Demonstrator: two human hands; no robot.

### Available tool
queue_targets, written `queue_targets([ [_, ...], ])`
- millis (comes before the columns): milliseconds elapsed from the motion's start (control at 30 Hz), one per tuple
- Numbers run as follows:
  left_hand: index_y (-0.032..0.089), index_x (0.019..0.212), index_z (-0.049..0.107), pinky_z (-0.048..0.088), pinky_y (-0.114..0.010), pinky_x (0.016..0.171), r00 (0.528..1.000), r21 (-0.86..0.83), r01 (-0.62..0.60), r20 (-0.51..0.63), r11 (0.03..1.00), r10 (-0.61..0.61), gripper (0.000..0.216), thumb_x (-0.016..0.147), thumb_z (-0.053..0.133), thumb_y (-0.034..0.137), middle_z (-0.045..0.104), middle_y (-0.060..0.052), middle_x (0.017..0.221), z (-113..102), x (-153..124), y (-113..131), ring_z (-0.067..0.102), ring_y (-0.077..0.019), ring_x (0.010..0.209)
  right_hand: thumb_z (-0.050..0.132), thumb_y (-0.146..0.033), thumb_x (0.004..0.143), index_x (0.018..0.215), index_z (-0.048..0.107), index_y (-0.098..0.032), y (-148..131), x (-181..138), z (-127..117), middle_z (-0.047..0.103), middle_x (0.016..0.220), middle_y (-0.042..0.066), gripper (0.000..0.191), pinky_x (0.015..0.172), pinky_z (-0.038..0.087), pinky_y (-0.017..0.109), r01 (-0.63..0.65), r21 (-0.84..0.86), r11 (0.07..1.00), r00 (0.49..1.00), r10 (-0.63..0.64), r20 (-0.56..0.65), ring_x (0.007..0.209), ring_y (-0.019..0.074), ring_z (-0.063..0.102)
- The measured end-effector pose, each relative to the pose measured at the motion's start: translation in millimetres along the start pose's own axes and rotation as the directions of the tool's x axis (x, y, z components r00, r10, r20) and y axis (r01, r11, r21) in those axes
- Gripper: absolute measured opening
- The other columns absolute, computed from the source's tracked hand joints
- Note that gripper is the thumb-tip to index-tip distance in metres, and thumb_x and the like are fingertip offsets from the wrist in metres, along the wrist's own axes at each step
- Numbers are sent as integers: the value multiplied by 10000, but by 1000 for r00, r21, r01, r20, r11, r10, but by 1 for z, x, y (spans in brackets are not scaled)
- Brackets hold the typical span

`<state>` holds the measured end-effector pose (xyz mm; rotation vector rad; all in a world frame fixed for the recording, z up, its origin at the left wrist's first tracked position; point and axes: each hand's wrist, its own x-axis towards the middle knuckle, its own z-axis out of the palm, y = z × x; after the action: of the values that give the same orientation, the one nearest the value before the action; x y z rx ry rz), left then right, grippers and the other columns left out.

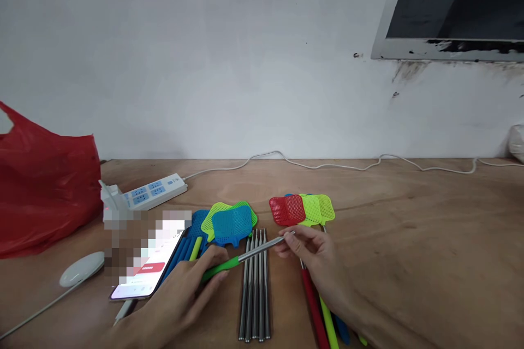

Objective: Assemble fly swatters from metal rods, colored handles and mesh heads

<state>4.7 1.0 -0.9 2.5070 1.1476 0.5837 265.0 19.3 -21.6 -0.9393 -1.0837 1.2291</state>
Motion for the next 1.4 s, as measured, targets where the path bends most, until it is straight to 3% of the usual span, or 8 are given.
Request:
queue_targets([
  [267,262,1092,441,383,-281,590,995,90,-31,94,996,22,160,1061,286,290,715,20,904,-1,1,10,692,-213,715,779,-432,780,826,771,-188,0,-7,6,743,666,49,248,546,574,252,-18,-93,996,981,35,190,593,158,694],
  [467,234,930,502,290,-297,496,989,163,6,143,987,-30,272,1062,276,308,705,1,721,6,2,14,666,-226,576,742,-438,818,808,717,-184,-1,-9,6,728,666,42,255,545,565,252,25,-125,992,970,6,242,587,150,683],
  [667,234,906,551,369,-290,573,992,100,74,92,992,-83,365,1056,237,344,692,-26,772,-2,-6,5,666,-230,665,792,-463,758,774,703,-187,-19,11,-6,709,621,21,291,537,561,245,114,-133,984,992,-105,71,544,142,663],
  [867,234,915,565,399,-282,607,985,21,124,119,992,-125,373,1044,243,373,668,-25,788,-4,-8,6,634,-208,678,825,-455,717,744,684,-189,-19,6,6,711,600,17,303,492,555,233,53,-61,997,998,-51,38,506,137,659],
  [967,226,945,577,414,-292,629,983,-4,108,146,994,-106,350,1035,265,357,684,-31,802,-1,-2,15,636,-213,690,815,-458,727,762,694,-179,-14,-6,16,719,594,38,306,460,554,252,-32,-60,998,984,42,172,492,161,672],
  [1133,221,952,591,440,-300,695,977,-73,166,151,983,-153,354,1031,301,409,693,-31,847,-1,4,20,636,-219,777,807,-447,741,780,704,-171,-11,-11,18,738,634,58,297,482,542,247,-61,-55,997,979,71,189,519,155,676],
  [1333,228,924,594,451,-304,720,960,-102,228,190,968,-206,394,1033,288,452,672,-30,875,-8,-4,12,630,-220,811,850,-472,679,790,717,-176,-16,2,6,704,619,19,343,490,492,214,-88,44,995,996,88,-6,517,119,627],
  [1400,227,942,597,463,-315,736,957,-98,238,195,966,-216,384,1033,287,434,674,-38,904,-7,-5,13,635,-229,833,856,-476,669,818,729,-171,-16,2,9,700,642,23,363,497,482,208,-147,91,985,989,147,5,538,114,620],
])
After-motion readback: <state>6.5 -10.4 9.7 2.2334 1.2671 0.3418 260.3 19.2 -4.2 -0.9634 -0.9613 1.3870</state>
